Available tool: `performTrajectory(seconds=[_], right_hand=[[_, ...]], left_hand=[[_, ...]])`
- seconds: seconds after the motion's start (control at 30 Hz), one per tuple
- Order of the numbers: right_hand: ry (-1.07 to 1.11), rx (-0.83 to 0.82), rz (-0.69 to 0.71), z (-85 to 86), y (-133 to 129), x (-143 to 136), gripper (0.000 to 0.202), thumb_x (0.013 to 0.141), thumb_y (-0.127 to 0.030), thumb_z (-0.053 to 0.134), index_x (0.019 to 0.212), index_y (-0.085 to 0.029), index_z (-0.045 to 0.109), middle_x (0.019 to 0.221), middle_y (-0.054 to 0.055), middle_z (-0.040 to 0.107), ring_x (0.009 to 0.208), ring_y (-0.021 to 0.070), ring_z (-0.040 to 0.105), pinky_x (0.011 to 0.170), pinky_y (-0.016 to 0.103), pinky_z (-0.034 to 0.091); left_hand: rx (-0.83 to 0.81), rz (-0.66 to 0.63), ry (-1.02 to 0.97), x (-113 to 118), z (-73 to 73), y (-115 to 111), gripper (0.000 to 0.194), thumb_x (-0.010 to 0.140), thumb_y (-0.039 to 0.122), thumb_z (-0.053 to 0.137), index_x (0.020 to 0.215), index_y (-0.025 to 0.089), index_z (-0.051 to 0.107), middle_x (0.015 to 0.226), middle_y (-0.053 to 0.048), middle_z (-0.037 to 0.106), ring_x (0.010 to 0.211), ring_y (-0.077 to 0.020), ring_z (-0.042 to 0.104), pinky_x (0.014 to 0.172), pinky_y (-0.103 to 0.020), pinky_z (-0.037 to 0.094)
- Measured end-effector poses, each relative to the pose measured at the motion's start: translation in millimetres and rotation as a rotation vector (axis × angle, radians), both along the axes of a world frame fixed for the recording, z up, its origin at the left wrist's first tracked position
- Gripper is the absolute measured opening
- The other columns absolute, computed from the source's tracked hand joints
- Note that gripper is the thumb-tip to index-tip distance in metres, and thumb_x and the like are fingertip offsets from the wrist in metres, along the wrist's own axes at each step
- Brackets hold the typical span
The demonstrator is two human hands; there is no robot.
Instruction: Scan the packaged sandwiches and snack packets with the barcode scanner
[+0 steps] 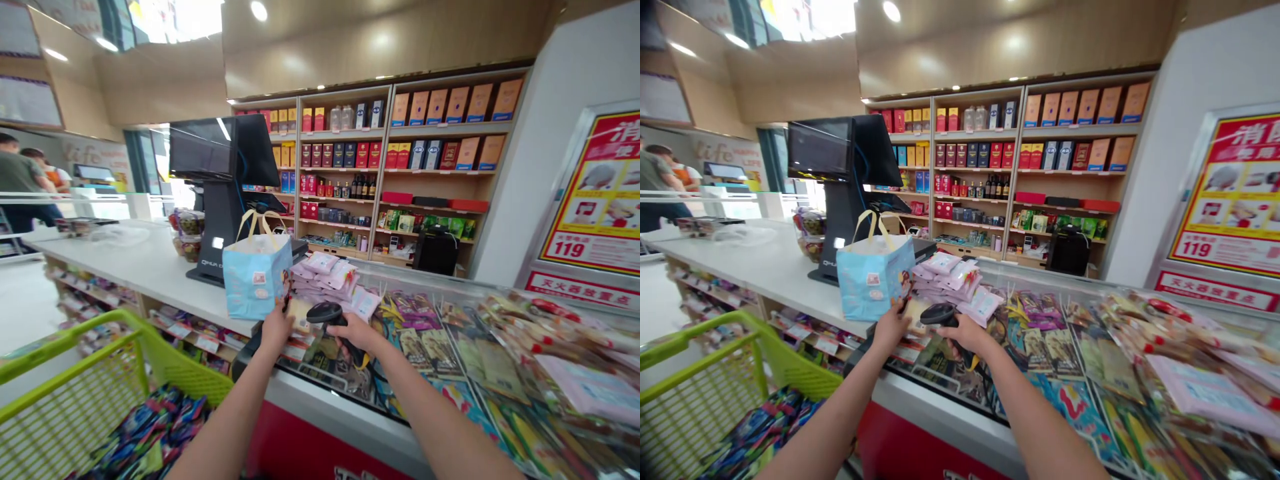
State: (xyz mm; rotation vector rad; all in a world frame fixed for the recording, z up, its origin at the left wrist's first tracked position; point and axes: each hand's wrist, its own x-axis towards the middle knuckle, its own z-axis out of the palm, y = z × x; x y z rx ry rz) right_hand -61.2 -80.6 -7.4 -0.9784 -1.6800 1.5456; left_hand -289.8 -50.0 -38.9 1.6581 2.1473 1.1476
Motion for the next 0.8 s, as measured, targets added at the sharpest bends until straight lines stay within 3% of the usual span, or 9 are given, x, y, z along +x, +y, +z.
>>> performTrajectory(seconds=[0.13,0.33,0.47,0.53,0.6,0.8], right_hand=[[0.002,-0.004,-0.037,4.0,-2,7,0.034,0.067,-0.039,0.074,0.082,-0.022,0.050,0.044,-0.010,0.054,0.032,0.0100,0.047,0.032,0.018,0.035],[0.004,-0.006,-0.092,9.3,-5,34,0.029,0.070,-0.036,0.073,0.076,-0.021,0.049,0.045,-0.010,0.052,0.033,0.0096,0.047,0.033,0.019,0.036],[0.030,0.035,-0.148,12.4,-8,70,0.031,0.071,-0.039,0.075,0.079,-0.020,0.051,0.047,-0.010,0.052,0.035,0.0093,0.048,0.035,0.020,0.040],[0.050,0.070,-0.187,14.1,-11,94,0.033,0.071,-0.041,0.075,0.080,-0.020,0.051,0.048,-0.009,0.053,0.035,0.0096,0.048,0.035,0.021,0.041],[0.072,0.104,-0.240,15.2,-15,122,0.034,0.070,-0.043,0.074,0.079,-0.020,0.050,0.049,-0.009,0.053,0.035,0.0094,0.048,0.036,0.022,0.043],[0.129,0.111,-0.489,10.2,-39,212,0.041,0.066,-0.052,0.072,0.076,-0.020,0.049,0.049,-0.008,0.053,0.035,0.0085,0.048,0.036,0.021,0.044]], left_hand=[[-0.070,0.054,0.264,11,5.9,-8,0.051,0.084,0.021,0.050,0.134,0.013,0.051,0.102,-0.018,0.072,0.096,-0.0308,0.069,0.077,-0.034,0.049],[-0.086,0.060,0.445,14,18.7,-10,0.040,0.087,0.021,0.040,0.121,0.010,0.060,0.108,-0.020,0.070,0.093,-0.0320,0.068,0.074,-0.038,0.051],[0.122,0.028,0.563,38,27.1,-13,0.036,0.086,0.020,0.040,0.106,0.012,0.068,0.109,-0.019,0.069,0.101,-0.0335,0.064,0.085,-0.043,0.049],[0.209,-0.067,0.514,70,30.1,-14,0.033,0.085,0.022,0.042,0.103,0.014,0.069,0.109,-0.017,0.070,0.102,-0.0317,0.063,0.089,-0.041,0.048],[0.183,-0.247,0.364,114,30.7,-12,0.028,0.083,0.025,0.046,0.100,0.018,0.068,0.101,-0.011,0.072,0.095,-0.0270,0.065,0.085,-0.036,0.049],[-0.014,-0.826,-0.192,280,14.7,-5,0.009,0.072,0.023,0.057,0.078,0.019,0.061,0.074,-0.004,0.070,0.070,-0.0187,0.064,0.067,-0.029,0.048]])
